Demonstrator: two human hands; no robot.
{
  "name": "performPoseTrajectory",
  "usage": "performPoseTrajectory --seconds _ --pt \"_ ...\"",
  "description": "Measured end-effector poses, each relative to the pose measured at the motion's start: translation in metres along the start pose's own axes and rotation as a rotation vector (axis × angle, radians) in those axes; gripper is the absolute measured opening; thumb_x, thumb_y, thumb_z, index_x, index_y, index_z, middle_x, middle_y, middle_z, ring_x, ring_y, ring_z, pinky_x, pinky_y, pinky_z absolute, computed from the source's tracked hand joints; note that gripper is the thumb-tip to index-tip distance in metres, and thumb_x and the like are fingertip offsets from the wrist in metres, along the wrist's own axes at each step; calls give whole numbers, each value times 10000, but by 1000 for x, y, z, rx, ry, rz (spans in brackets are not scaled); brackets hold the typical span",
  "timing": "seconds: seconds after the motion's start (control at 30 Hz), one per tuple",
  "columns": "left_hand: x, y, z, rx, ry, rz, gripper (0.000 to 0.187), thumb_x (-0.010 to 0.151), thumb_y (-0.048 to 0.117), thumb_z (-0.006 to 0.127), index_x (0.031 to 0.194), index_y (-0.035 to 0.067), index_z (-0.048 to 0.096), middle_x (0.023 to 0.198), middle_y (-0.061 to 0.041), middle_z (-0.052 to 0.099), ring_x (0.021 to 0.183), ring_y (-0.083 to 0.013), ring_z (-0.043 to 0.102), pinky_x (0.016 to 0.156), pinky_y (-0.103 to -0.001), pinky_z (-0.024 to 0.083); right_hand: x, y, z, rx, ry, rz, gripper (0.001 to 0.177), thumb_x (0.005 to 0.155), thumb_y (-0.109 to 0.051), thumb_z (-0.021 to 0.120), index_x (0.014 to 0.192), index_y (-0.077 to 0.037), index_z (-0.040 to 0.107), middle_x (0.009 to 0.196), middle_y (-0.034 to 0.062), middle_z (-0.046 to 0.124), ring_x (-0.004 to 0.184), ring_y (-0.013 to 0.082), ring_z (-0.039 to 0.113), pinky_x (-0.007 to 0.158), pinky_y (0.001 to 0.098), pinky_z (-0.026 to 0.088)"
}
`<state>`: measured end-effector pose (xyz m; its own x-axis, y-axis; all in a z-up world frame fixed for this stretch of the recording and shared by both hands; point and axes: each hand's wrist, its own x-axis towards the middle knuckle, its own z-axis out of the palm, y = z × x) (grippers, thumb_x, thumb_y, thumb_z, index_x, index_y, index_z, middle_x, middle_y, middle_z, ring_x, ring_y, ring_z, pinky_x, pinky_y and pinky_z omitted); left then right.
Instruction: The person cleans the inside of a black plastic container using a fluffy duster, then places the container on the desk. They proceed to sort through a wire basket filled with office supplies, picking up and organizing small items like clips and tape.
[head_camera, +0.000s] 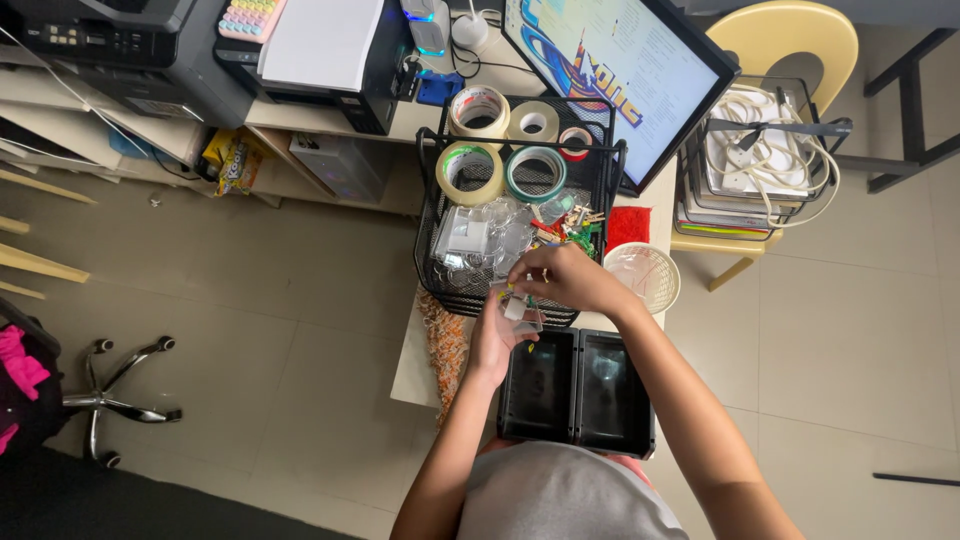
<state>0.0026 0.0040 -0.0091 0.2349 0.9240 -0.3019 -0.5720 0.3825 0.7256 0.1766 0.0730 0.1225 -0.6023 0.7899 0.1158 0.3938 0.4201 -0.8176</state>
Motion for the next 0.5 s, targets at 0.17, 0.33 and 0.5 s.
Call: performPoseTrajectory --seconds 0.17,0.33,0.5 --pt "-4 7 3 15 -14 25 558 1046 536 398 1347 79 509 1141 -109 688 947 -230 706 677 -349 557 -2 -7 4 -36 -24 -108 187 846 -108 770 1028 -64 776 944 70 784 816 209 758 734 327 591" --pt "-5 9 -3 0 6 33 570 1052 535 394 1349 66 521 1129 -108 687 944 -230 707 674 -354 559 -8 -9 9 -117 45 -100 147 858 -117 757 990 -58 783 927 90 772 797 249 750 721 355 585" --pt "-15 7 -11 -26 -15 47 572 1064 534 378 1376 75 518 1143 -112 683 948 -235 701 684 -356 558 -26 -6 20 -4 122 -12 129 882 -116 757 992 -51 772 910 86 765 764 218 734 698 344 585"
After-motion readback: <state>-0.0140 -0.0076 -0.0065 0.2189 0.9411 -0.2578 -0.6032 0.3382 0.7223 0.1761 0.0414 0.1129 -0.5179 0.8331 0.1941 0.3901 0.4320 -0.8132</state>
